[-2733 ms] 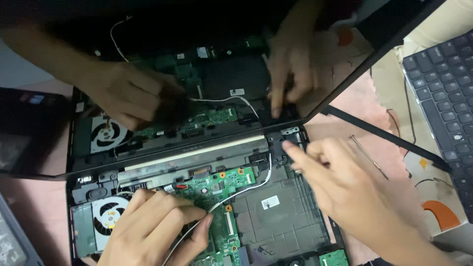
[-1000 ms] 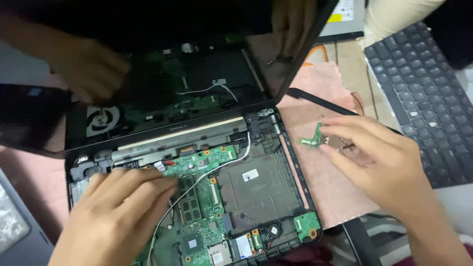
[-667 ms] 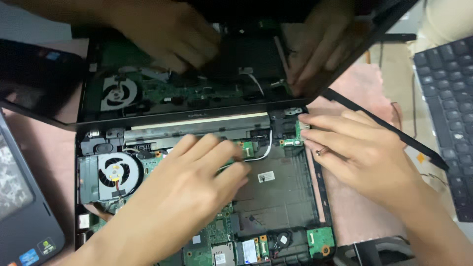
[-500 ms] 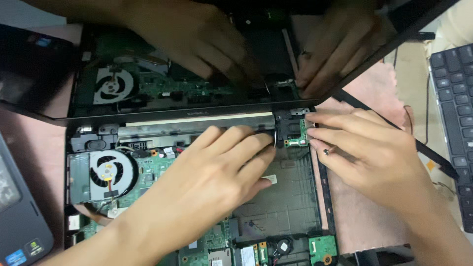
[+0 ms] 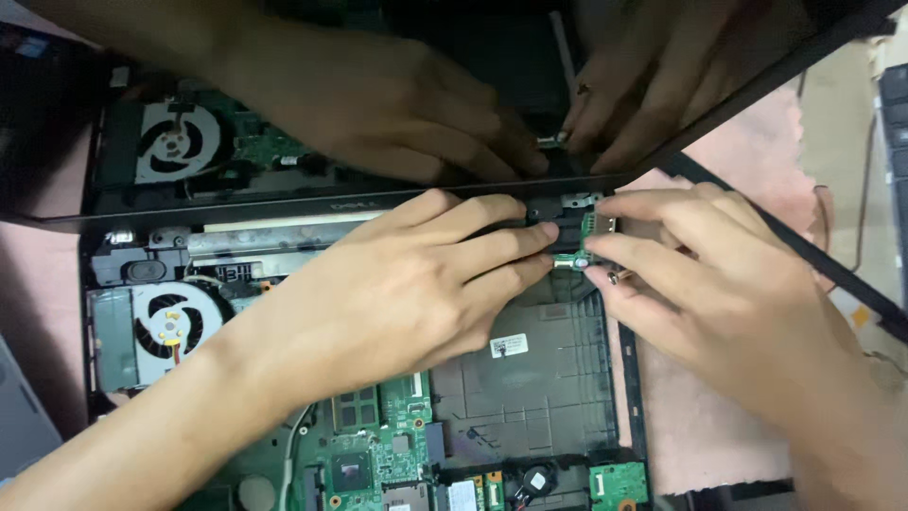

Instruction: The person uses a screwdriver to remove screws from the side of a disassembled laptop. They then disconnect a white ribbon cable from the motherboard and carefully route it through the laptop's hinge area to the screen assembly.

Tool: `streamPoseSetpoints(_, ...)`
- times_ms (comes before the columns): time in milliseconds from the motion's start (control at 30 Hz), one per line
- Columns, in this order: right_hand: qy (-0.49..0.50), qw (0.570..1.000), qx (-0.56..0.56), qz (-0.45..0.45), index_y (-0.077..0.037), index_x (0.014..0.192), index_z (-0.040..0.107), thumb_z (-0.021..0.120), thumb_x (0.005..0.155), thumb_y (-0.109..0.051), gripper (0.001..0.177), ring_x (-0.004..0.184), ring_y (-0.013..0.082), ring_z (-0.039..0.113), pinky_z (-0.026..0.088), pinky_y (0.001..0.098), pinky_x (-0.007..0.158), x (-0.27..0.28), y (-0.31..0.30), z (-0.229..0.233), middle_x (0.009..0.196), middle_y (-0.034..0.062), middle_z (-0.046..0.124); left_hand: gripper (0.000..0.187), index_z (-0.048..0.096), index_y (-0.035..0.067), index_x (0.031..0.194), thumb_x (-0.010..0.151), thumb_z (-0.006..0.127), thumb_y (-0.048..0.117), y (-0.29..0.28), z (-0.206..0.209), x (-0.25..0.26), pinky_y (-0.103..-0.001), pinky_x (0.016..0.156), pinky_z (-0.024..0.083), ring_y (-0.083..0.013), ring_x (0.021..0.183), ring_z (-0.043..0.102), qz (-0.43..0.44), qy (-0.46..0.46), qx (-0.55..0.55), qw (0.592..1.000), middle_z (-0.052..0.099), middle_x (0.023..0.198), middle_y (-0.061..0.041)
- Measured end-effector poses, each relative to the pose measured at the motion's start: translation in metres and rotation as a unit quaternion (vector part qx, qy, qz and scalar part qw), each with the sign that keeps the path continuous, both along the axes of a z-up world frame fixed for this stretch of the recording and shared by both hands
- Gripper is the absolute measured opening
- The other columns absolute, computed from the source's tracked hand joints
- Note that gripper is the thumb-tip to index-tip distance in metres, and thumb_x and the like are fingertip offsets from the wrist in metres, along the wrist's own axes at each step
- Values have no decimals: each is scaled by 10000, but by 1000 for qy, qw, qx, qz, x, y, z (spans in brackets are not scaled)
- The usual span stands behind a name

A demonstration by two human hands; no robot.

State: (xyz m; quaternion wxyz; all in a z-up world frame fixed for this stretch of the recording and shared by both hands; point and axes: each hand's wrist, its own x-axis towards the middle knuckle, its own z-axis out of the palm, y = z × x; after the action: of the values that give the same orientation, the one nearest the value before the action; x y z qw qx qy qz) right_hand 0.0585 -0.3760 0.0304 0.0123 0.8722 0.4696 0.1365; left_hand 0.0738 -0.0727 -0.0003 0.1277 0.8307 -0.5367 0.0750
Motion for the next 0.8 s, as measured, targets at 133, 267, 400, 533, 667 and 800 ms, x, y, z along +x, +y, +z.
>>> streamPoseSetpoints(133,66,998,-4,-15,-26,1209,773,806,1090,-110,149,1376,266,737,610,467,1101,4,-10,-5,1301,56,803,723,617,34,1616,1017,780,405,4,-5,3,-573,1149,546,-359,1578,539,-15,53,6,998,608,1719,-138)
streamPoseSetpoints(267,121,992,14,-37,-84,1258,804,811,1048,-239,261,1242,346,736,559,514,1110,10,-16,-5,1396,124,782,717,614,18,1632,1063,732,437,9,-10,6,-472,1217,517,-330,1626,507,-33,-11,23,999,610,1724,-128)
streamPoseSetpoints(400,103,994,4,-40,-114,1220,835,820,1053,-196,186,1137,362,723,532,519,988,11,-14,-3,1369,113,791,741,632,62,1601,1056,709,557,7,-14,4,-484,1171,538,-319,1628,495,-22,-35,40,998,582,1736,-104)
streamPoseSetpoints(533,82,994,-14,-67,-149,1244,857,804,1113,-283,194,1176,345,747,532,499,1028,10,-16,-6,1411,84,814,729,581,115,1629,1045,747,518,4,-12,4,-475,1046,565,-364,1568,543,-29,-8,6,1000,602,1683,-132)
streamPoseSetpoints(667,86,995,43,-18,-80,1178,889,888,1109,-151,98,1203,344,806,577,498,975,14,-17,-4,1362,146,855,626,626,102,1587,1086,669,476,2,-12,3,-508,985,588,-369,1509,557,-31,4,-17,999,609,1635,-155)
streamPoseSetpoints(800,70,996,47,-11,-105,1156,921,902,1126,-84,41,1230,232,810,597,448,989,15,-21,-5,1369,106,890,596,648,110,1589,1090,670,434,3,-11,1,-529,1042,573,-382,1501,584,-24,16,-37,999,636,1607,-168)
